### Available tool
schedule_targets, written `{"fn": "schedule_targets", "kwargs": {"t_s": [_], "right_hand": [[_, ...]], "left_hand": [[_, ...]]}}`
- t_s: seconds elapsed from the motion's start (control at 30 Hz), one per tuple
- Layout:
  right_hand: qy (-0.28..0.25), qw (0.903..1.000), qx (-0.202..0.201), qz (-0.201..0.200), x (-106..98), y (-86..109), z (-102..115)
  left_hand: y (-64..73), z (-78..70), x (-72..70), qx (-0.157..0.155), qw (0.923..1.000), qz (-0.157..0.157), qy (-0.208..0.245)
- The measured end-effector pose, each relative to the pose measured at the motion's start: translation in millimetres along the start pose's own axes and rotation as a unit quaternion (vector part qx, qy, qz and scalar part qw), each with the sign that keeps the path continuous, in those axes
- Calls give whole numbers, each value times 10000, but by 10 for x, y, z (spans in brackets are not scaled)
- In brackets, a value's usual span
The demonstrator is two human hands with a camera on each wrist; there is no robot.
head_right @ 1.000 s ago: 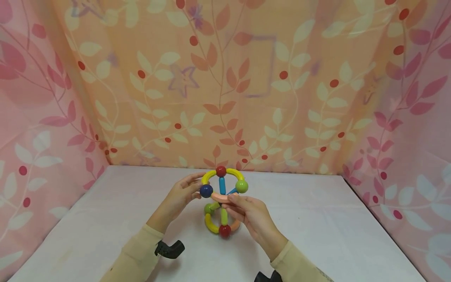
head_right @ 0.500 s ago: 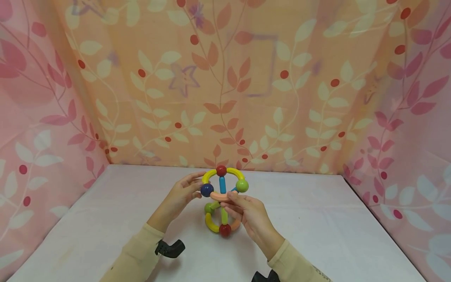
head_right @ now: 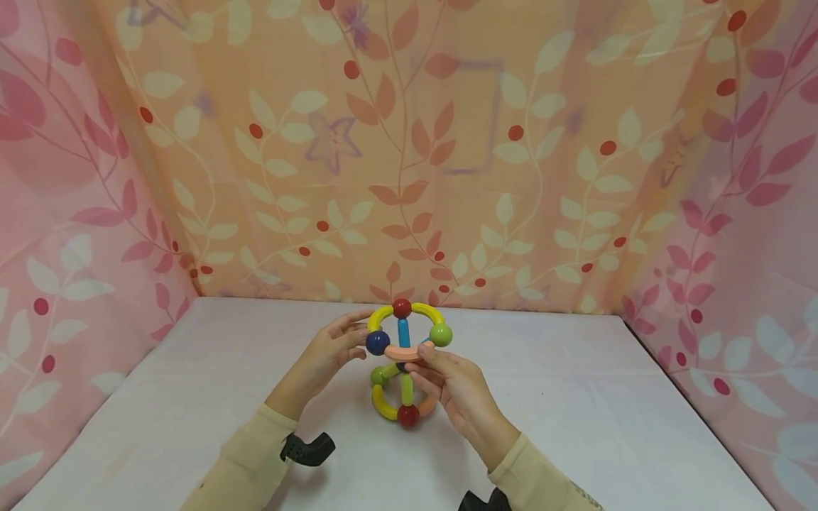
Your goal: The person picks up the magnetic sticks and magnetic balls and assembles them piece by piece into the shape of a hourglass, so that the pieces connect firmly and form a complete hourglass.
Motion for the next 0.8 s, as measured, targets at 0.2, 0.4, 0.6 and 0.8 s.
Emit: {"fn": "schedule_targets", "kwargs": {"t_s": [0.2, 0.4, 0.6, 0.8], "right_hand": [[-18, 9999, 8, -152, -20, -3, 3], [-54, 9991, -139, -395, -47, -5, 6], [12, 9969, -493, -609, -59, 7, 42], [219, 9954, -665, -655, -48, 4, 51]], "left_hand": [[4, -10, 15, 33, 9999, 166, -28], [-2, -8, 20, 27, 9998, 205, -67], [-2, -14, 26, -31, 9998, 200, -80], [-7, 3, 16, -59, 9998, 167, -81]]}}
Point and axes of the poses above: each hand's wrist, its own y-axis away from the middle knuckle, its own x-axis out of the palm, z = x × y, the point moved 9 cm from there along -y, towards the middle knuckle, and after that the axes turned 8 degrees about -x, right-handed, at the moved point
